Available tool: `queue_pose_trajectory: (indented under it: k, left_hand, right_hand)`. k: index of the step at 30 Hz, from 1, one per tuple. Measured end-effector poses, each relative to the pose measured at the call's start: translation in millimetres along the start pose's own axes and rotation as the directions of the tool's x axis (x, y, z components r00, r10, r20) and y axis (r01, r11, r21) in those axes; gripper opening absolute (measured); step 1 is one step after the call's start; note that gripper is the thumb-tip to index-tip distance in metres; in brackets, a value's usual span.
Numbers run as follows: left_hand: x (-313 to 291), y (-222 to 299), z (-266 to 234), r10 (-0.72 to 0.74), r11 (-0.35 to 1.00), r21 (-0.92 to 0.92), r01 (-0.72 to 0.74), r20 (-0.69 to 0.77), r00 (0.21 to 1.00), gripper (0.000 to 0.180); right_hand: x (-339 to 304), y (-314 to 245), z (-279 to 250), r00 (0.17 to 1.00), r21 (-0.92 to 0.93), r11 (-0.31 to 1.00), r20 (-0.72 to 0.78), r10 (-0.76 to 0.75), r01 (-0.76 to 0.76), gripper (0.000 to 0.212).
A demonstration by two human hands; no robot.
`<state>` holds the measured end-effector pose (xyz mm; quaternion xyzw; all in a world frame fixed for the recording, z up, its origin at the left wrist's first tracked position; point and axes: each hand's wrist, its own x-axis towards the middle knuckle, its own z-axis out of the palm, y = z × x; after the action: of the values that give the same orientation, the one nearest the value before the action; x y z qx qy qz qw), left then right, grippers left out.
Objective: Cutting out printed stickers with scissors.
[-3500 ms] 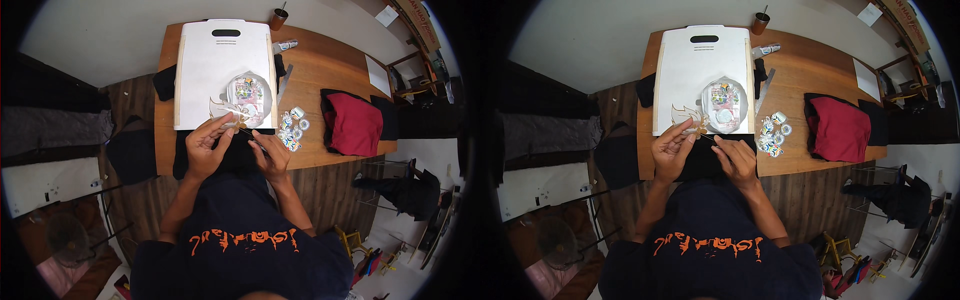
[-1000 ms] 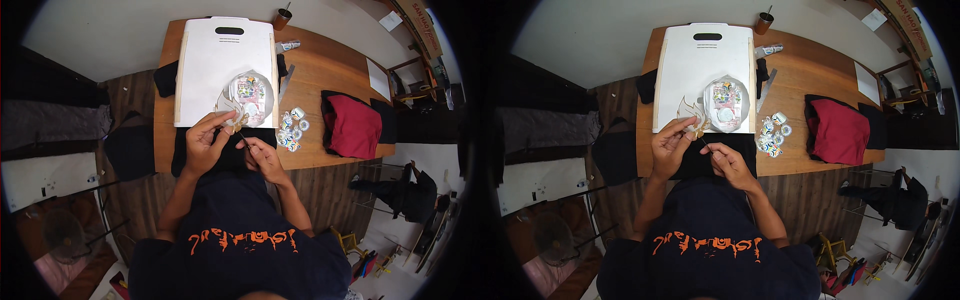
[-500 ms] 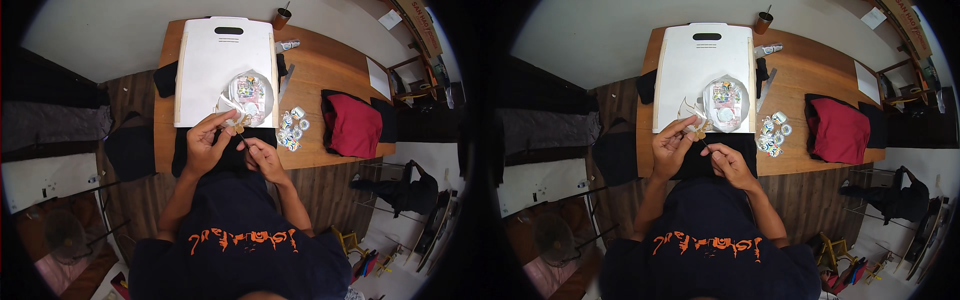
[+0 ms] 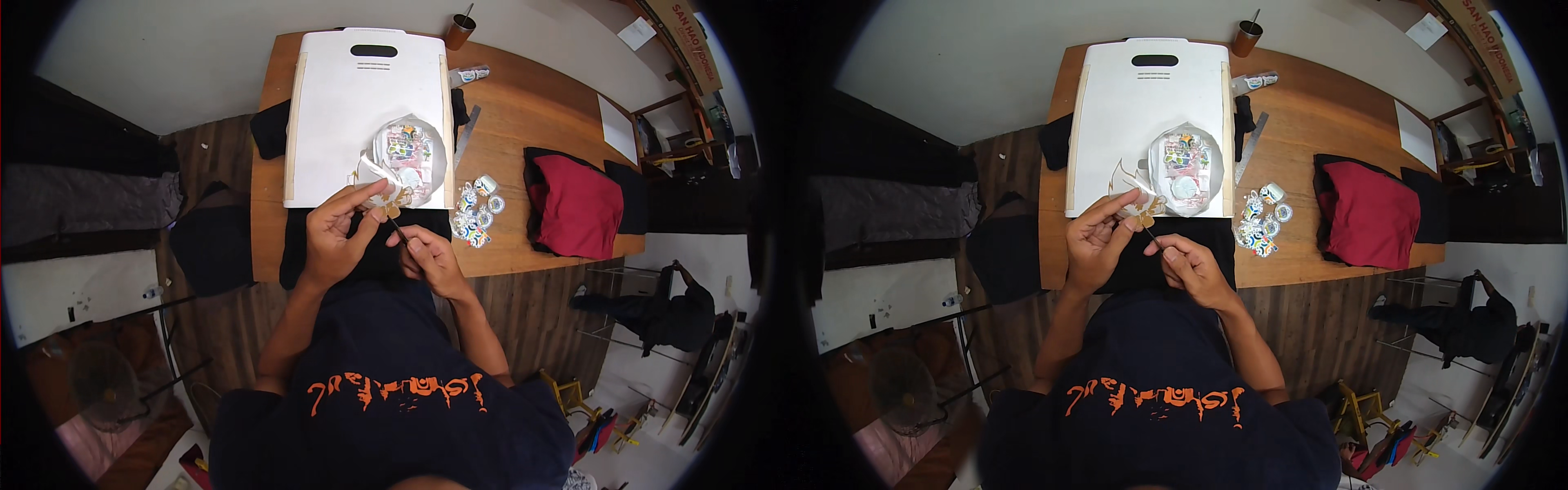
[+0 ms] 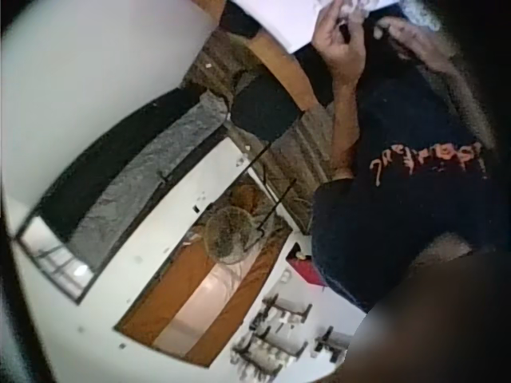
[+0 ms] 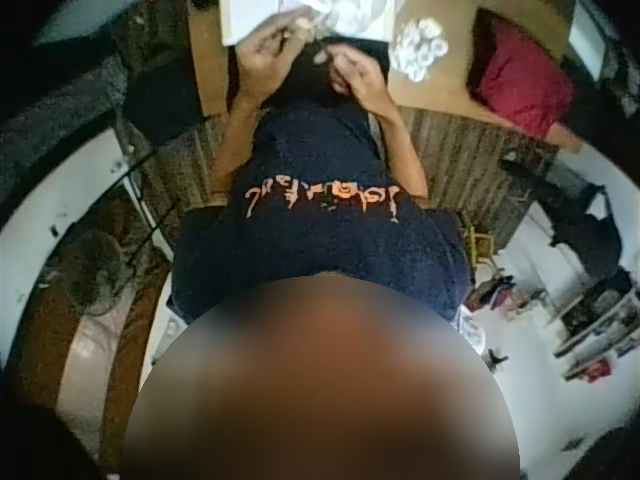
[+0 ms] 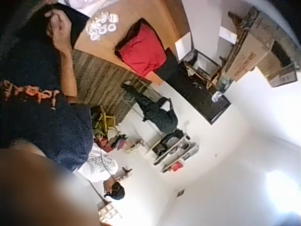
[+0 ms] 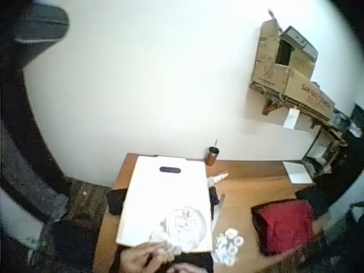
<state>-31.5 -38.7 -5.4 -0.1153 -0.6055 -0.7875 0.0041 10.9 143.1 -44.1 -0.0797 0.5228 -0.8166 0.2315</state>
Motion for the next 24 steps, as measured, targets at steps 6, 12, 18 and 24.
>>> queue_pose_trajectory:
  k: [6,12,18,24]
  left_hand:
    - [0.3,-0.5,-0.5,0.0,1.0,-0.003,0.0,0.0,1.0,0.038]
    - [0.2,-0.5,-1.0,-0.005,1.0,-0.003,0.005,0.003,1.0,0.038]
    - [0.2,-1.1,-1.2,0.007,1.0,-0.005,-0.007,0.0,1.0,0.037]
    - [-1.2,-1.0,-1.0,-0.005,1.0,0.0,0.005,0.0,1.0,0.038]
  right_hand:
    - [0.6,0.3,0.9,1.0,-0.017,1.0,-0.016,-0.012,0.012,0.034]
    - [0.3,0.7,0.6,1.0,-0.009,1.0,-0.023,-0.011,0.011,0.034]
    - [0.7,1.5,-0.3,1.0,0.01,1.0,-0.017,-0.013,0.013,0.033]
    - [-0.4,5.6,-4.4,1.0,0.037,0.999,-0.01,-0.024,0.025,0.027]
